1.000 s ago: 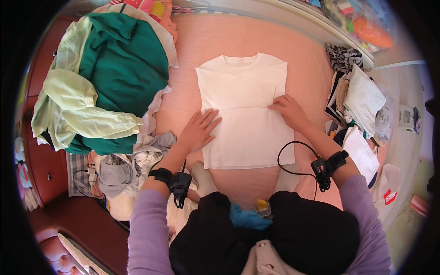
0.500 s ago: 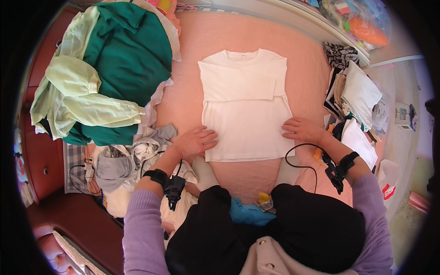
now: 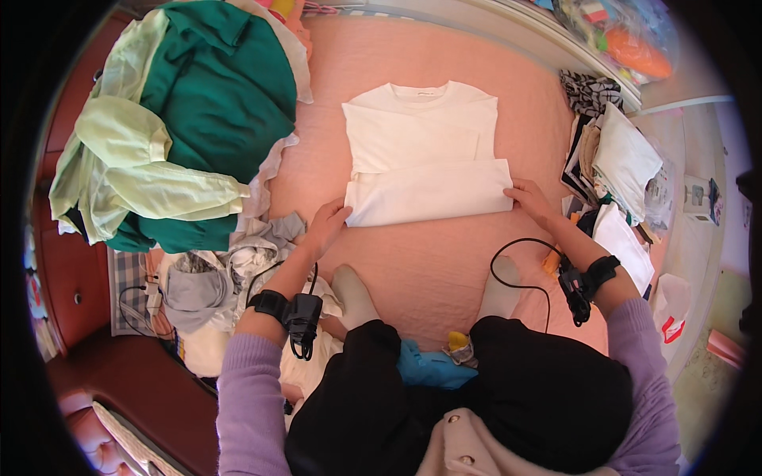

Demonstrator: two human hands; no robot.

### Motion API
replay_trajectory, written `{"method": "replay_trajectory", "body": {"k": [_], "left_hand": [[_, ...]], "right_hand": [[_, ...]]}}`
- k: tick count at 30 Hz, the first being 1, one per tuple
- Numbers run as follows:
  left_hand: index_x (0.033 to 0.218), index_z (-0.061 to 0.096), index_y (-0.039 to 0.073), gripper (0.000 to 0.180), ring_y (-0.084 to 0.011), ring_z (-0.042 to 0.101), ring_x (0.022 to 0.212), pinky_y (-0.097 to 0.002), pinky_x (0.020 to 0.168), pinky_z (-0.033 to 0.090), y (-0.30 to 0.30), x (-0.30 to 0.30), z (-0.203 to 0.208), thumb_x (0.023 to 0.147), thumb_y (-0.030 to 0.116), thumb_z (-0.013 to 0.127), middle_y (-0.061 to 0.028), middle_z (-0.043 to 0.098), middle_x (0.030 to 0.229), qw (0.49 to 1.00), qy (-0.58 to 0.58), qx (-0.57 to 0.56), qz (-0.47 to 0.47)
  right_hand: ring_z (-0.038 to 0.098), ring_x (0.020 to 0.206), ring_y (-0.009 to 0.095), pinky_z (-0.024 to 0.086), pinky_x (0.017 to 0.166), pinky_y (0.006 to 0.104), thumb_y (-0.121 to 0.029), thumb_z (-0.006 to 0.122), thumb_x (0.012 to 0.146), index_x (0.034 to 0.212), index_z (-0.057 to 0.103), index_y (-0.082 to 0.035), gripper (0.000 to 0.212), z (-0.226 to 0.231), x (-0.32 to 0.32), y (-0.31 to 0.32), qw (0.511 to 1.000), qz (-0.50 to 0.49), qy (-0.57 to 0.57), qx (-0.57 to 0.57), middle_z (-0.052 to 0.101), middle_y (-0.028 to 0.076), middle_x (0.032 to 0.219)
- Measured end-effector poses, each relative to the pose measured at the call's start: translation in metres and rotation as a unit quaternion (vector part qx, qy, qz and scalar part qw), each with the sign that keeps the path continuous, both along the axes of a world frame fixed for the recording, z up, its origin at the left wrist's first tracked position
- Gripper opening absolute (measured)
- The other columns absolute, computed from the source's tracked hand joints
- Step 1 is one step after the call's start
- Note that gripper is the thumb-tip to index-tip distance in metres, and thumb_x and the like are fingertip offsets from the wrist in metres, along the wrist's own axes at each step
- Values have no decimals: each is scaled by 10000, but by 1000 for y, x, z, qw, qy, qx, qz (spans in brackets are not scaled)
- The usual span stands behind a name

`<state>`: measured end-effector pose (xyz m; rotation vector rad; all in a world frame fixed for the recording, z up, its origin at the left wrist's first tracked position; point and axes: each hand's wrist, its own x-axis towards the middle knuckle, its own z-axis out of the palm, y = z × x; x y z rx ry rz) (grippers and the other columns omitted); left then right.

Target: The person folds several shirts one by one on a pink mat, smoothing each garment and stacking the folded items to the right. The shirts include a white long-sleeve, a white short-sleeve with a graphic, a gray and black raglan, and a cream short-sleeve.

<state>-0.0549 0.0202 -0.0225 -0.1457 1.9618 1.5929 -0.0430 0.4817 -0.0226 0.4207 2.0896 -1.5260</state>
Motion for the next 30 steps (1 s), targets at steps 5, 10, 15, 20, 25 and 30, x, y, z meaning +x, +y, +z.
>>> {"method": "replay_trajectory", "body": {"k": [5, 10, 15, 20, 25, 30], "left_hand": [[913, 605, 16, 240, -71, 422, 596, -268, 538, 350, 15, 2, 3, 987, 243, 580, 18, 495, 653, 992, 71, -102, 34], [930, 567, -9, 229, -157, 442, 543, -325, 528, 378, 22, 9, 7, 995, 211, 563, -99, 501, 611, 962, 207, -164, 75], [951, 564, -12, 209, -327, 556, 575, -407, 556, 429, 24, 2, 4, 986, 194, 559, -215, 568, 683, 948, 205, -242, 31], [935, 567, -9, 203, -365, 590, 588, -446, 558, 447, 22, -8, -1, 969, 191, 575, -208, 599, 682, 924, 281, -259, 17], [968, 588, 31, 189, -333, 626, 842, -434, 713, 488, 17, -10, 9, 889, 186, 661, -168, 657, 938, 904, 273, -328, -8], [1255, 542, 34, 560, -333, 431, 1323, -436, 1045, 392, 14, -17, 36, 771, 227, 747, -165, 461, 1426, 775, 450, -340, -285]], "right_hand": [[497, 582, 99, 406, 537, 273, -327, 627, 954, 865, 687, 22, 366, 0, 2, -3, 997, 40, 31, 63, 565, -7, 654], [523, 570, 112, 422, 538, 302, -294, 643, 935, 867, 693, 38, 343, -3, 13, -4, 988, 51, 104, 97, 600, 39, 635], [540, 550, 156, 440, 562, 336, -271, 639, 910, 871, 692, 41, 319, 1, 17, -3, 972, 83, 128, 179, 596, 136, 602], [588, 550, 250, 477, 590, 365, -267, 659, 884, 833, 680, 34, 306, 8, 13, -4, 956, 83, 157, 232, 612, 148, 615], [635, 798, 277, 502, 701, 383, -215, 707, 843, 940, 649, -37, 212, 23, 8, -4, 926, 107, 171, 320, 653, 134, 889], [495, 1246, 281, 452, 977, 388, -289, 753, 790, 1218, 576, -60, 517, 43, -1, -22, 775, 381, 376, 336, 488, 141, 1394]]}}
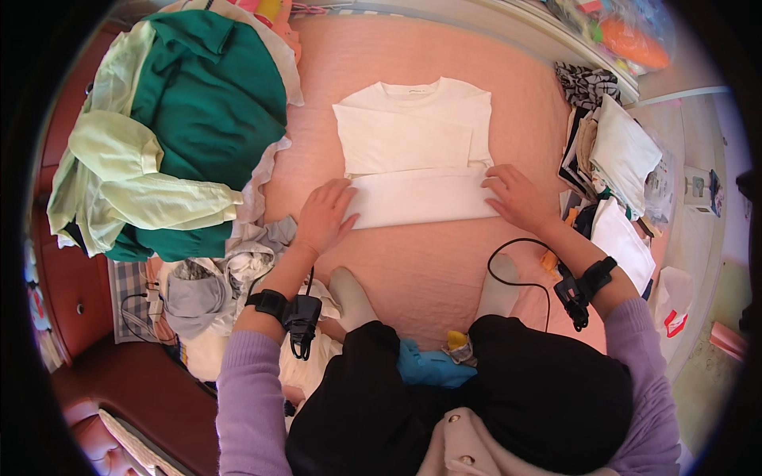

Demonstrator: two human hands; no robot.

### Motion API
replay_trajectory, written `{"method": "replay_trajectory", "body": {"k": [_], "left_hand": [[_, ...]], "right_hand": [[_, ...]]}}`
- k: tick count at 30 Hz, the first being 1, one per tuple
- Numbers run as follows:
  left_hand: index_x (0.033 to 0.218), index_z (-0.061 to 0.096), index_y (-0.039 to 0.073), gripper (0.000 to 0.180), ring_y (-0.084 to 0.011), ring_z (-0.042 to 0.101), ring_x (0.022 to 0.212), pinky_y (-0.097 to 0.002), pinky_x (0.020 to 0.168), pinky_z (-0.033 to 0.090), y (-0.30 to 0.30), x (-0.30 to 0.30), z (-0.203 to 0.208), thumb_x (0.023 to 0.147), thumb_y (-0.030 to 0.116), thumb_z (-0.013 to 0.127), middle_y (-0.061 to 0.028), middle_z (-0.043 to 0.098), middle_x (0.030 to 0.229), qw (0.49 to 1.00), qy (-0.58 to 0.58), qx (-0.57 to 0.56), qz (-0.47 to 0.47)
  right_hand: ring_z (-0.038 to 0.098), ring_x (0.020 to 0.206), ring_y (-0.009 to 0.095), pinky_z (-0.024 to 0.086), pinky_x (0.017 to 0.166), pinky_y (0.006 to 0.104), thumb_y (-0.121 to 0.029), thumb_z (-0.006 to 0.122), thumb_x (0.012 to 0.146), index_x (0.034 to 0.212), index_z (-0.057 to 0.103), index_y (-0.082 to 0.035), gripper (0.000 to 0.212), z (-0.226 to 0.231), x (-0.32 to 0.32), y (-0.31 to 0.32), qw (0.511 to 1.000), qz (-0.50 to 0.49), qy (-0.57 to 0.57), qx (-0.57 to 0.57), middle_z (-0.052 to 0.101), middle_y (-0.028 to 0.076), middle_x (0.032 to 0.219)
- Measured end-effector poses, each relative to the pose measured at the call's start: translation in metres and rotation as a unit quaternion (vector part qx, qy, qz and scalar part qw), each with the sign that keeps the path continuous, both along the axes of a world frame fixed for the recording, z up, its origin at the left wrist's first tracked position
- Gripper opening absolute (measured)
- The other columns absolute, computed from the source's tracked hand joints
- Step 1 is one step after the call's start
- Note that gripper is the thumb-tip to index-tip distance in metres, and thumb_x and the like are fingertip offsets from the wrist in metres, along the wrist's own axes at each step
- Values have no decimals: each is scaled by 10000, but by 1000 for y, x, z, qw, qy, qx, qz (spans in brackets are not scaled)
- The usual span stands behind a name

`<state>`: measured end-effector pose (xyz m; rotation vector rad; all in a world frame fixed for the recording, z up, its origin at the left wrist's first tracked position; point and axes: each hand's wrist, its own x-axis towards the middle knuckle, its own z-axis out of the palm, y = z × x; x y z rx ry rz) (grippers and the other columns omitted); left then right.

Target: The person folds several shirts one by one on a pink mat, smoothing each garment and stacking the folded items to the right. The shirts include a white long-sleeve, a white short-sleeve with a graphic, a gray and black raglan, and a cream short-sleeve.

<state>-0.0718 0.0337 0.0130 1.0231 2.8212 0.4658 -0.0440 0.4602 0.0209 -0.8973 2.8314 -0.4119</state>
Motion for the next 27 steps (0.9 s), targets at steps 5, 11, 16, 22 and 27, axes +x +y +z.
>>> {"method": "replay_trajectory", "body": {"k": [5, 11, 16, 22, 27], "left_hand": [[1471, 337, -32, 859, -351, 300, 1445, -443, 1176, 282, 16, 6, -3, 745, 216, 723, -199, 317, 1557, 994, -53, -24, -93], [1455, 369, -19, 744, -327, 330, 1434, -440, 1171, 295, 12, 7, -25, 751, 27, 606, -188, 336, 1549, 991, 54, -85, -83], [1282, 604, 58, 519, -293, 494, 1312, -438, 1093, 387, 4, -9, -10, 765, 13, 613, -133, 552, 1394, 994, -65, 53, -67], [1000, 691, -12, 162, -210, 677, 728, -306, 675, 522, 1, -71, 9, 865, 64, 642, -107, 731, 868, 918, -292, 225, 147], [1083, 644, -41, 223, -77, 613, 777, -233, 674, 481, 23, -120, -15, 942, 132, 649, -46, 698, 883, 838, -268, 387, 276]], "right_hand": [[240, 1465, 293, 277, 1187, 374, -285, 705, 782, 1454, 366, 37, 819, -1, 7, -28, 995, 58, -41, 63, 282, 138, 1577], [339, 1430, 281, 344, 1153, 377, -4, 541, 816, 1409, 434, 24, 603, -19, 6, -9, 994, 58, 51, 81, 352, 143, 1546], [531, 1287, 268, 434, 1058, 344, 107, 535, 760, 1237, 625, -49, 510, -21, -10, 8, 992, -1, -61, -107, 581, 144, 1357], [641, 862, 137, 496, 793, 293, 3, 624, 848, 1026, 702, -14, 194, -2, -72, 26, 908, -183, -274, -260, 707, 79, 896], [624, 857, 128, 492, 740, 274, -107, 660, 907, 1205, 605, 3, 323, -5, -113, 18, 805, -356, -284, -380, 678, 66, 903]]}}
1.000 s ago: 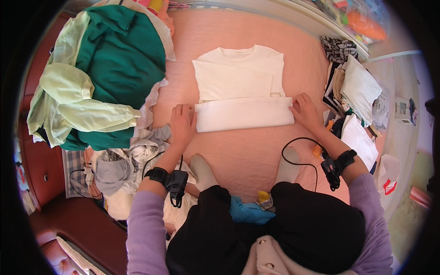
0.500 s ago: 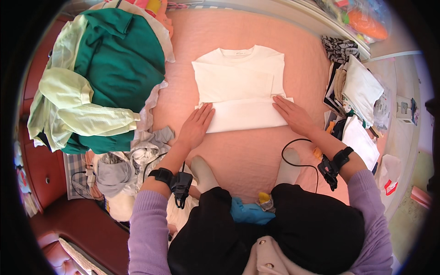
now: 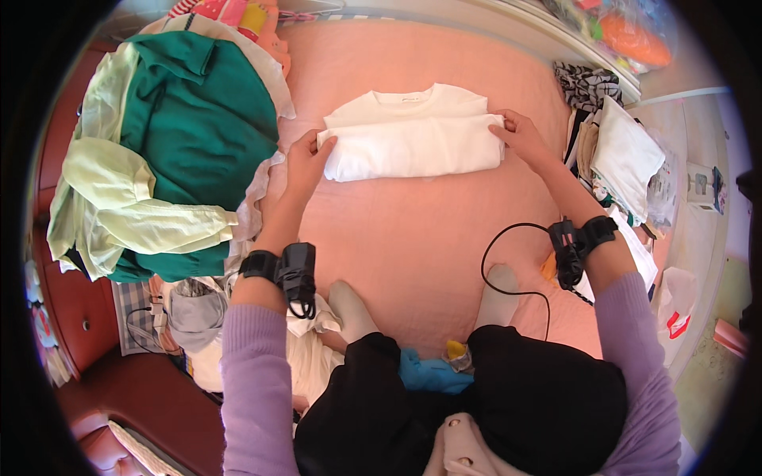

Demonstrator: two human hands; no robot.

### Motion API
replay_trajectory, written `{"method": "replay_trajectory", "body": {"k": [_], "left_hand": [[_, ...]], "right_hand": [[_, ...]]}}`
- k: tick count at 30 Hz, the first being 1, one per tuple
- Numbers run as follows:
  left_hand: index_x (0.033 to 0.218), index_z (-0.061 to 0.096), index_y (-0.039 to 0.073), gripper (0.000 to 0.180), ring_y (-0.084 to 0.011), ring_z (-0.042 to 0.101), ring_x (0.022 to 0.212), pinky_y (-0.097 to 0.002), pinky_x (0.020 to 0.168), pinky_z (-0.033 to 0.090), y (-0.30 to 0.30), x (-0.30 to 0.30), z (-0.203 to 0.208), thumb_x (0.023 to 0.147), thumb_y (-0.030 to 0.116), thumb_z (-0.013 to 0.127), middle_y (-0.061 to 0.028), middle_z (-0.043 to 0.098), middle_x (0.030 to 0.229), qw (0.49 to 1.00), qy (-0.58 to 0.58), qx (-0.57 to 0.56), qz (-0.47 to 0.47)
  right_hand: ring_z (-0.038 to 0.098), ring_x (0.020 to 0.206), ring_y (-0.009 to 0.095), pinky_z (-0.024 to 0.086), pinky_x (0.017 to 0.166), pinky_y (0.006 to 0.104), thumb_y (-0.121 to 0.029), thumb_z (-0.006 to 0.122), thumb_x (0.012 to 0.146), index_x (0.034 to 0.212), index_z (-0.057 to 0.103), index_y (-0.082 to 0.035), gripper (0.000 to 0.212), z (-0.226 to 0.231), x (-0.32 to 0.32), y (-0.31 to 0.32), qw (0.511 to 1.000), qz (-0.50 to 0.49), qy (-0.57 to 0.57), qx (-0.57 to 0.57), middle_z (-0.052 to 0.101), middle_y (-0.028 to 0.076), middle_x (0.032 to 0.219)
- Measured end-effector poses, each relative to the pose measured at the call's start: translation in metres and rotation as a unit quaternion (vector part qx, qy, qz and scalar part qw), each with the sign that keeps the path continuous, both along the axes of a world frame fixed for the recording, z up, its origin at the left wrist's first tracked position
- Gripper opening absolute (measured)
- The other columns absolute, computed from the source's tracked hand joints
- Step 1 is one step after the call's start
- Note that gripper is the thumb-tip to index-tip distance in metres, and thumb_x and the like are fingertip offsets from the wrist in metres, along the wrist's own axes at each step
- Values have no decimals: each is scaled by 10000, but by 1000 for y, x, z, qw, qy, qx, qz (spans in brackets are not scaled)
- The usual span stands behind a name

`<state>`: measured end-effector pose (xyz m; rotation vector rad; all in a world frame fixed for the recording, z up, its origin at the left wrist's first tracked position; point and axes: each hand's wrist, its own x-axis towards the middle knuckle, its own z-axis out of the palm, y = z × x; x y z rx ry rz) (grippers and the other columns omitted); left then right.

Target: The person folds several shirts one by one on a pink mat, smoothing each garment and stacking the folded items to the right. The shirts include a white long-sleeve, a white short-sleeve with a graphic, a gray and black raglan, and a cream short-sleeve.

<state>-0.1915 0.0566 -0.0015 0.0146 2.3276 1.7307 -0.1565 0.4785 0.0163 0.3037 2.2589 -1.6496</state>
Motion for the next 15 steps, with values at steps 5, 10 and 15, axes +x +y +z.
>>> {"method": "replay_trajectory", "body": {"k": [5, 10, 15], "left_hand": [[1114, 607, -50, 372, -224, 672, 838, -331, 741, 517, 27, 9, -30, 895, 234, 704, -150, 704, 932, 984, 69, -119, 117], [1110, 584, -4, 242, -370, 668, 835, -436, 723, 502, 38, 31, -27, 959, 184, 574, -236, 674, 918, 970, 139, -152, 128], [1124, 581, 71, 168, -427, 647, 757, -467, 641, 487, 42, 10, -22, 990, 123, 492, -241, 660, 843, 947, 213, -184, 158]], "right_hand": [[609, 874, 157, 492, 735, 321, -169, 659, 932, 1433, 399, -59, 576, -26, -1, -25, 987, -153, -30, 47, 651, 66, 980], [632, 962, 305, 507, 837, 381, -54, 596, 921, 1452, 347, -40, 587, -32, 12, -34, 966, -82, 169, 179, 616, 192, 1120], [607, 1064, 408, 502, 902, 450, 46, 477, 933, 1454, 358, -90, 551, -31, -2, -40, 916, -119, 295, 244, 545, 237, 1283]]}}
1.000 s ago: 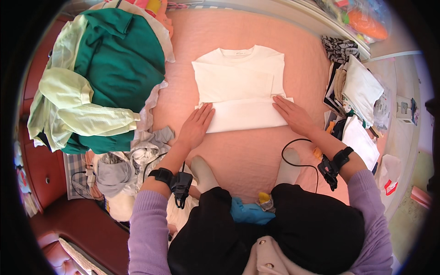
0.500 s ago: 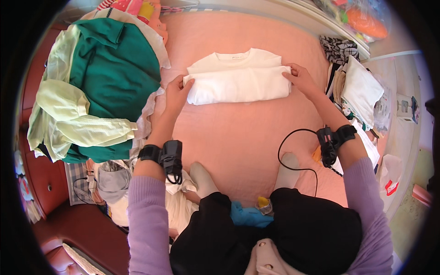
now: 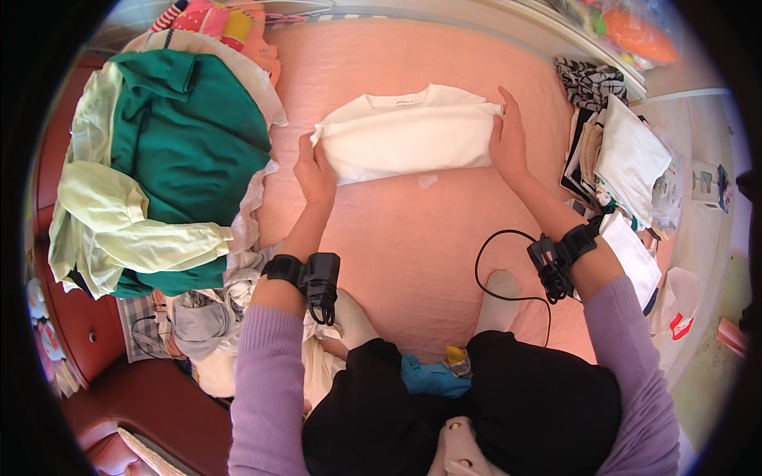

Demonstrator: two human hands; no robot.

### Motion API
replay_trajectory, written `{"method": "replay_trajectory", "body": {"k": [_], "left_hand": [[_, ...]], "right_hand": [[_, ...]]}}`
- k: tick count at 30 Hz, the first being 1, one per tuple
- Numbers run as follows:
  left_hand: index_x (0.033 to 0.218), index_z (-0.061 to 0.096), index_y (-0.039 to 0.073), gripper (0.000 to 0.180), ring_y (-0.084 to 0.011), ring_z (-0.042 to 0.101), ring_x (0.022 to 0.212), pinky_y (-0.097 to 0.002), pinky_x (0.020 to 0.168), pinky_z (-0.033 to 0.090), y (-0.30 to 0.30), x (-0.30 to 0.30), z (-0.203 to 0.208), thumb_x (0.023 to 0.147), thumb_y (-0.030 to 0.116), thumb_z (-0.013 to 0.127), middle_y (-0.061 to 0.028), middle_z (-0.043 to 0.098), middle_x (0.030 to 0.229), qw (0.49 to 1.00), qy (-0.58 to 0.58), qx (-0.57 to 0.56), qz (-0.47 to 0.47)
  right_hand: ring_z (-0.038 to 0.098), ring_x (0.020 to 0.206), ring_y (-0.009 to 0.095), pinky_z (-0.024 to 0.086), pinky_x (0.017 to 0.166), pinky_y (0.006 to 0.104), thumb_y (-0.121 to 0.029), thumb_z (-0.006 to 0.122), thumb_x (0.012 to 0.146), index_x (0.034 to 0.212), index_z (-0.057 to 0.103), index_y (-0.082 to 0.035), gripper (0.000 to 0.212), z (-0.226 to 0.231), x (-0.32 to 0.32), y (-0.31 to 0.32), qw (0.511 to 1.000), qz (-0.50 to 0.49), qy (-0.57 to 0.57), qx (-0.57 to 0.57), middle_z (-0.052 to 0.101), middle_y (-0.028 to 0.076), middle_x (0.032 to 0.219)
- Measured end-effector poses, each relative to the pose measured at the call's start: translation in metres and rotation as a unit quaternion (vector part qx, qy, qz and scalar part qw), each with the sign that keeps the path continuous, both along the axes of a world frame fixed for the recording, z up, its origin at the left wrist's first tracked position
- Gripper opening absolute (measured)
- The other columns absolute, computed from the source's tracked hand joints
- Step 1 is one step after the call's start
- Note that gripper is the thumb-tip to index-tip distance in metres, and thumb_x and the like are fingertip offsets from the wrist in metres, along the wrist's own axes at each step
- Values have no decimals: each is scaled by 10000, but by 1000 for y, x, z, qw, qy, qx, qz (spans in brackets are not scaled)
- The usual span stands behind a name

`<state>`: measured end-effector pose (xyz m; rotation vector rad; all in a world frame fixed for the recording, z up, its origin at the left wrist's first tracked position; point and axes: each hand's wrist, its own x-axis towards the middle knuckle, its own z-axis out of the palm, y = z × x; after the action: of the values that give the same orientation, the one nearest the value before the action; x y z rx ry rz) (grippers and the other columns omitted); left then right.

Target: The person folds several shirts one by one on a pink mat, smoothing each garment and stacking the folded items to the right. The shirts include a white long-sleeve, a white short-sleeve with a graphic, a gray and black raglan, and a cream short-sleeve.

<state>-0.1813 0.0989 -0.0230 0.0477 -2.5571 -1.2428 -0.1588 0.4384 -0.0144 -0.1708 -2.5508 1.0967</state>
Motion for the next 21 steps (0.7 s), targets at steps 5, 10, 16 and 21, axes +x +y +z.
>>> {"method": "replay_trajectory", "body": {"k": [5, 10, 16, 21], "left_hand": [[1119, 557, 103, 147, -455, 639, 740, -512, 612, 476, 1, -13, -9, 990, 117, 490, -240, 660, 797, 992, -58, -108, 13], [1154, 539, 128, 173, -453, 644, 736, -531, 607, 480, 3, -17, -13, 993, 121, 477, -240, 655, 769, 992, -36, -115, 30], [1192, 531, 56, 250, -398, 678, 758, -458, 653, 519, 1, -31, -20, 990, 203, 542, -245, 681, 844, 998, 1, -62, 18], [1169, 533, -29, 350, -218, 647, 761, -343, 697, 514, -5, -9, -30, 968, 247, 608, -148, 695, 909, 987, -76, 134, 47]], "right_hand": [[590, 1096, 428, 498, 895, 487, 31, 447, 956, 1442, 387, -142, 519, -4, -8, -3, 992, -35, -118, 32, 527, 236, 1315], [608, 1040, 435, 505, 875, 495, -14, 462, 977, 1429, 399, -148, 475, -4, -11, -2, 999, -21, -17, 33, 549, 227, 1281], [637, 951, 333, 512, 827, 408, -111, 526, 992, 1438, 354, -45, 482, -11, -30, 3, 994, -41, -91, -53, 606, 225, 1153], [623, 926, 242, 502, 812, 354, -162, 600, 966, 1444, 319, -3, 577, -30, -11, -1, 984, -74, -81, -138, 610, 182, 1132]]}}
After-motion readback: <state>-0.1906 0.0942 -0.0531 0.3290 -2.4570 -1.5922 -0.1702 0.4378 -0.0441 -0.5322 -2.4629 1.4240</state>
